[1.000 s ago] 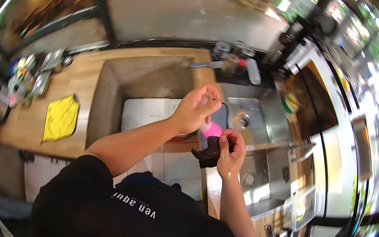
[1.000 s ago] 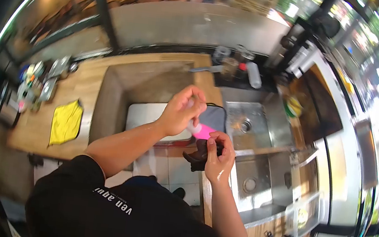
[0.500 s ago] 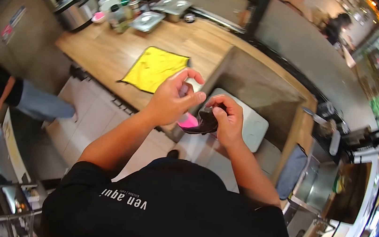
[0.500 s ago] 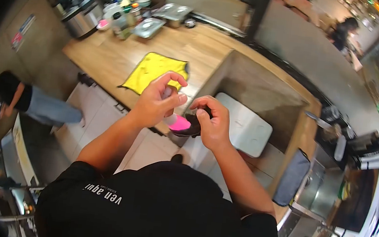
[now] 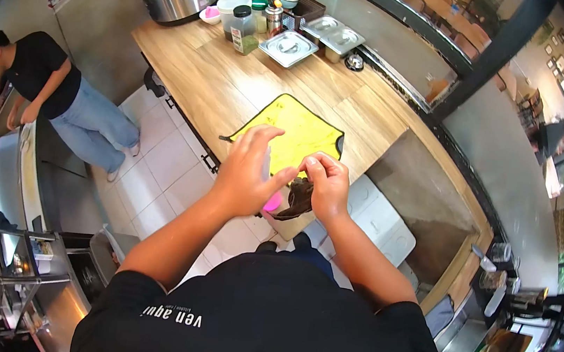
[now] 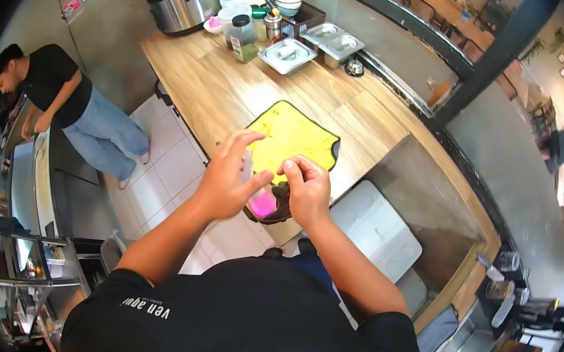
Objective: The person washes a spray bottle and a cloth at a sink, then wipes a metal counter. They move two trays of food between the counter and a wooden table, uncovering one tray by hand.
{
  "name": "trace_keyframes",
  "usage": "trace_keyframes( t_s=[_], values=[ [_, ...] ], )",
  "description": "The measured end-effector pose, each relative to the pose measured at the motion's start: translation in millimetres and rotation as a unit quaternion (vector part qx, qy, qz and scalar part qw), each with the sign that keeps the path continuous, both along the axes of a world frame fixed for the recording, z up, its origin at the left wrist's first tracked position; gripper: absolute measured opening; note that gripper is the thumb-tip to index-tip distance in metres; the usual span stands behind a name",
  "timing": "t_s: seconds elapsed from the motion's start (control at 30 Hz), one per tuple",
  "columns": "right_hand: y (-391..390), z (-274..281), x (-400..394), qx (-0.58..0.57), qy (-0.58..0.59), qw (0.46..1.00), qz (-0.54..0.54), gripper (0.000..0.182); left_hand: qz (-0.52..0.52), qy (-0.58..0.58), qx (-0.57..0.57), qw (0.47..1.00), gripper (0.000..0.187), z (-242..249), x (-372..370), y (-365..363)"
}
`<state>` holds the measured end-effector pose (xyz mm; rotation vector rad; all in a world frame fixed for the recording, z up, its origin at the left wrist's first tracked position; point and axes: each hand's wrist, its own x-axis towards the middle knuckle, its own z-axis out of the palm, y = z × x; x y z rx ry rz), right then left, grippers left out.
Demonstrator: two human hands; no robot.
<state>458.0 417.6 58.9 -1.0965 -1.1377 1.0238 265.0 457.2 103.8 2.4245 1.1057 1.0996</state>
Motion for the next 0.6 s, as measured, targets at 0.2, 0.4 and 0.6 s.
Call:
trace_keyframes(
  t_s=[0.2, 0.4, 0.6],
  values=[
    [9, 57, 43, 0.089, 0.218, 0.954, 0.186, 0.030, -0.013, -0.073, -0.052, 0.996, 0.061, 57, 39, -48],
    [162, -1, 129, 0.030, 0.122, 0.948, 0.292, 0.053, -0.038, -0.059, -0.083, 0.994, 0.051, 51, 94, -39],
    [360, -114, 213, -0.052, -0.637, 0.766, -0.064, 0.091, -0.041, -0.099, -0.216, 0.971, 0.036, -24, 132, -48]
  ],
)
